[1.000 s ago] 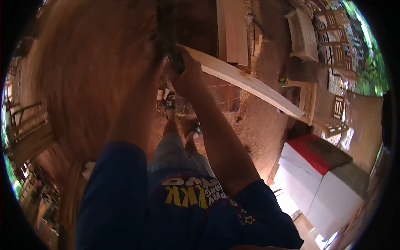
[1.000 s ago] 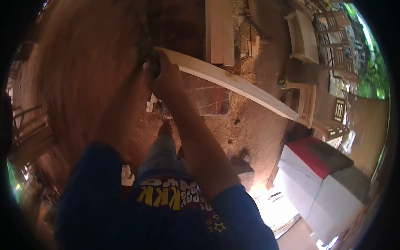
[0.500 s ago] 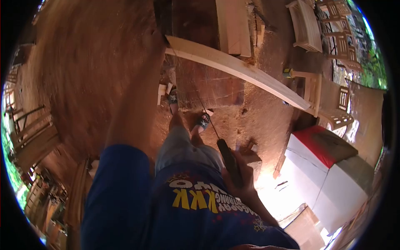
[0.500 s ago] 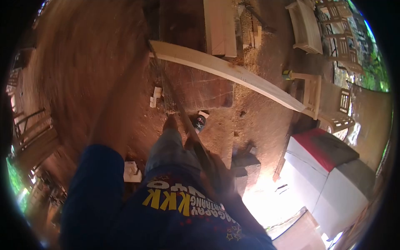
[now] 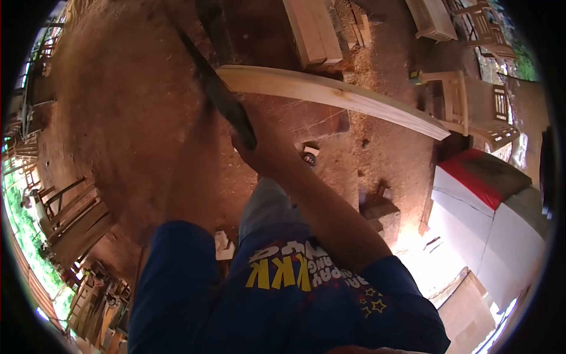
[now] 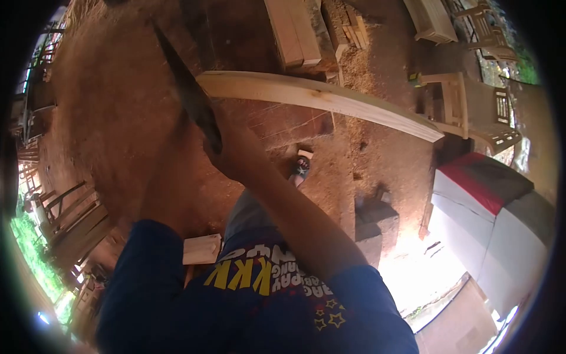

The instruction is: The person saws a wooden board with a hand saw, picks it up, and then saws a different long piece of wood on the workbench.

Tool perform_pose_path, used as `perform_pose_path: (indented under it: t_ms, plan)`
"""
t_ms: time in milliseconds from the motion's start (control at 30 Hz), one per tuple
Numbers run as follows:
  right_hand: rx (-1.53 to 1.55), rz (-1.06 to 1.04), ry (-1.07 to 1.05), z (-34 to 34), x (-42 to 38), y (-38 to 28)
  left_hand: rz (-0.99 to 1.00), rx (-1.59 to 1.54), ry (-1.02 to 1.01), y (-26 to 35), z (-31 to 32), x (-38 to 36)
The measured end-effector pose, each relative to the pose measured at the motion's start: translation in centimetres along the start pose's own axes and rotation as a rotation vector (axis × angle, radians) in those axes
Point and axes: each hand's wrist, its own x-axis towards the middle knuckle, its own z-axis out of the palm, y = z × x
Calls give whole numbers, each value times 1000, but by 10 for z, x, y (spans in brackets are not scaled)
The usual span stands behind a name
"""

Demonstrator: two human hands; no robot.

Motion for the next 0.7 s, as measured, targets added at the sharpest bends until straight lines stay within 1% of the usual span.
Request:
perform_pose_path:
  t_ms: [67, 167, 267, 333, 367, 467, 533, 600, 667, 700]
  plan:
    - [-134, 87, -107, -2, -7, -4, 24, 19, -2, 0, -3, -17]
    - [-79, 17, -11, -2, 4, -3, 51, 39, -18, -5, 1, -21]
    - [3, 72, -21, -18, 25, -15, 58, 55, -34, -13, 8, -4]
    - [-20, 12, 20, -17, 35, -7, 45, 60, -10, -3, 20, 4]
    - [-29, -22, 42, -17, 40, -3, 35, 68, 48, 4, 32, 8]
    - [-72, -33, 68, -14, 42, 2, -103, 214, 71, 36, 48, 3]
    - [12, -5, 35, -14, 46, 6, -95, 386, 140, 30, 47, 7]
    - [40, 20, 30, -13, 47, 11, -86, 415, 142, 27, 43, 17]
    - [-1, 36, 47, -13, 47, 16, -77, 289, 84, 23, 41, 28]
    - [21, 45, 45, -13, 47, 18, -57, 334, 136, 22, 42, 27]
